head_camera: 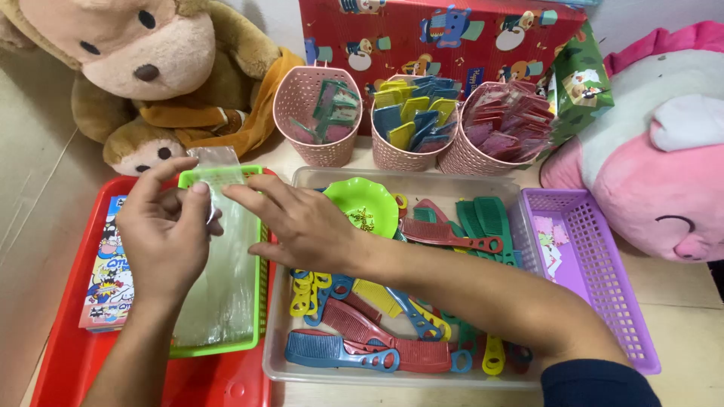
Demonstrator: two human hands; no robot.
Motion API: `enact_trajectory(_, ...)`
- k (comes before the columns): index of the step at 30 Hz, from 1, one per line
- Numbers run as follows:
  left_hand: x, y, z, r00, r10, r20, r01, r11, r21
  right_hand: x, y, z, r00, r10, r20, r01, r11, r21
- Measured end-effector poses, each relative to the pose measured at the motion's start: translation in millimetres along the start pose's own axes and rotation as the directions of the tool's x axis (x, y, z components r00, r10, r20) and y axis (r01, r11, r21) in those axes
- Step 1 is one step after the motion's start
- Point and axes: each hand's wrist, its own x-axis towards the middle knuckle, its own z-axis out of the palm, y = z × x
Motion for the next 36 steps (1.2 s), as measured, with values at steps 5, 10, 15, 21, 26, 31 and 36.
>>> enact_trajectory(5, 1, 8, 24, 0.991, -0.116, 0.070, 0.131, 0.950, -0.284, -8, -6, -37, 0.990, -0.070, -0.121, 0.060, 0.995, -0.081)
enact_trajectory(10, -8, 23, 58, 0.960, -0.220, 0.174, 0.275, 0.859, -0.433, -42, 5, -80, 1.000, -0.016, -0.020, 0.011, 0.981, -0.195)
enact_trajectory(15, -33, 49, 100, 0.880, -0.095, 0.466, 0.369, 0.755, -0.542, -84, 13, -137, 0.995, 0.099, 0.022, -0.091, 0.968, -0.232)
enact_trajectory(21, -52, 53, 165, 0.812, 0.012, 0.584, 0.449, 0.626, -0.637, -148, 24, -185, 0.963, 0.269, -0.026, -0.265, 0.919, -0.291)
enact_trajectory(26, -78, 60, 188, 0.791, 0.034, 0.610, 0.399, 0.727, -0.558, -162, 7, -202, 0.826, 0.555, 0.095, -0.563, 0.812, 0.155)
enact_trajectory(31, -84, 49, 190, 0.782, 0.050, 0.622, 0.384, 0.746, -0.544, -161, 16, -191, 0.619, 0.760, 0.197, -0.765, 0.528, 0.368)
enact_trajectory(36, -74, 59, 175, 0.791, 0.109, 0.601, 0.387, 0.672, -0.631, -159, 22, -186, 0.605, 0.774, 0.188, -0.796, 0.597, 0.102)
